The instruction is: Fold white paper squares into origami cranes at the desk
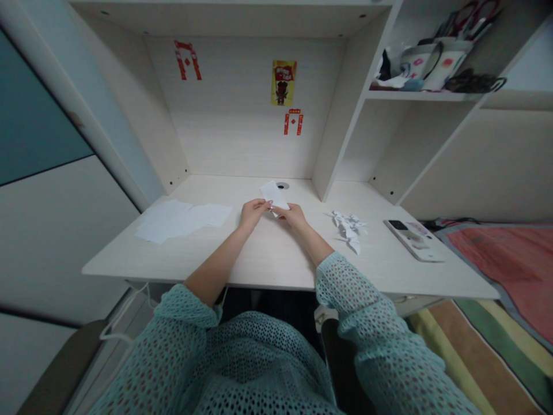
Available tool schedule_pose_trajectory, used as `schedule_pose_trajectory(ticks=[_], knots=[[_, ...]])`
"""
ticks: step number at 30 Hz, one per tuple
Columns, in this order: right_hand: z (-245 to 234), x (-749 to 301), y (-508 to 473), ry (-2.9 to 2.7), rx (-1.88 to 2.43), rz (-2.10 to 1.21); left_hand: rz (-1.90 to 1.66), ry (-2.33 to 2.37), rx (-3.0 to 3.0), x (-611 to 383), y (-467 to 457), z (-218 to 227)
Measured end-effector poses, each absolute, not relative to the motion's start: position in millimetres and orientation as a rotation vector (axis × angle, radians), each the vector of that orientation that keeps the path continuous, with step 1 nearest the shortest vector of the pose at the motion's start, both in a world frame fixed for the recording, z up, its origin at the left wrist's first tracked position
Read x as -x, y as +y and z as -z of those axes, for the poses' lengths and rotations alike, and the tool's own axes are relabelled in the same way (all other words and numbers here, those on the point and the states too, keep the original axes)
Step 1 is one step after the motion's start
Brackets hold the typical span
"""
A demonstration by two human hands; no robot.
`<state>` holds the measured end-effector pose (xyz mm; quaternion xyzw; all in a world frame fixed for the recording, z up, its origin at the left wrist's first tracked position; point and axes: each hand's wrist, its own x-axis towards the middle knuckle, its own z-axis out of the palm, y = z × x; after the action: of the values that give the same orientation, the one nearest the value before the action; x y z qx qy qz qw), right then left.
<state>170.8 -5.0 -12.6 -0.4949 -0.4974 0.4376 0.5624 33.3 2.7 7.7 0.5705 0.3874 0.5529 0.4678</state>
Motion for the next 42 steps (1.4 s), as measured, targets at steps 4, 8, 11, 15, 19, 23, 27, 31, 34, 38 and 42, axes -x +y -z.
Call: schedule_pose_trajectory(ticks=[4, 8, 11, 15, 19, 23, 27, 31, 34, 38, 42], knots=[[9.3, -170.4, -7.1, -1.126, 1.161, -1.040, -1.349, 0.981, -1.392, -33.0, 1.6, -7.2], [8.1, -170.4, -7.9, -1.100, 1.144, -1.046, -1.280, 1.038, -1.368, -31.6, 1.6, -5.8], [8.9, -170.8, -7.6, -1.095, 1.140, -1.062, -1.269, 1.046, -1.369, -31.1, 2.6, -4.5], [10.5, -168.3, -8.8, -1.145, 1.141, -1.133, -1.308, 1.049, -1.369, -30.6, 5.4, -3.1], [11.2, -164.7, -10.6, -1.169, 1.128, -1.111, -1.300, 1.029, -1.364, -30.8, 6.6, -2.0], [11.4, -163.6, -11.2, -1.220, 1.131, -1.104, -1.342, 1.054, -1.321, -30.5, 6.1, -1.6], [12.0, -161.4, -12.8, -1.284, 1.113, -1.117, -1.416, 1.028, -1.219, -24.9, 12.6, -1.0], [14.2, -158.6, -13.0, -1.381, 1.105, -1.134, -1.511, 1.065, -1.085, -18.5, 22.3, 0.8], [17.0, -159.2, -10.6, -1.390, 1.133, -1.117, -1.517, 1.090, -1.081, -18.2, 24.5, 2.7], [21.3, -161.8, -8.9, -1.468, 1.160, -1.110, -1.567, 1.129, -1.082, -14.9, 26.6, 3.3], [20.7, -161.4, -11.8, -1.524, 1.197, -1.078, -1.618, 1.192, -0.975, -3.8, 32.9, 3.0]])
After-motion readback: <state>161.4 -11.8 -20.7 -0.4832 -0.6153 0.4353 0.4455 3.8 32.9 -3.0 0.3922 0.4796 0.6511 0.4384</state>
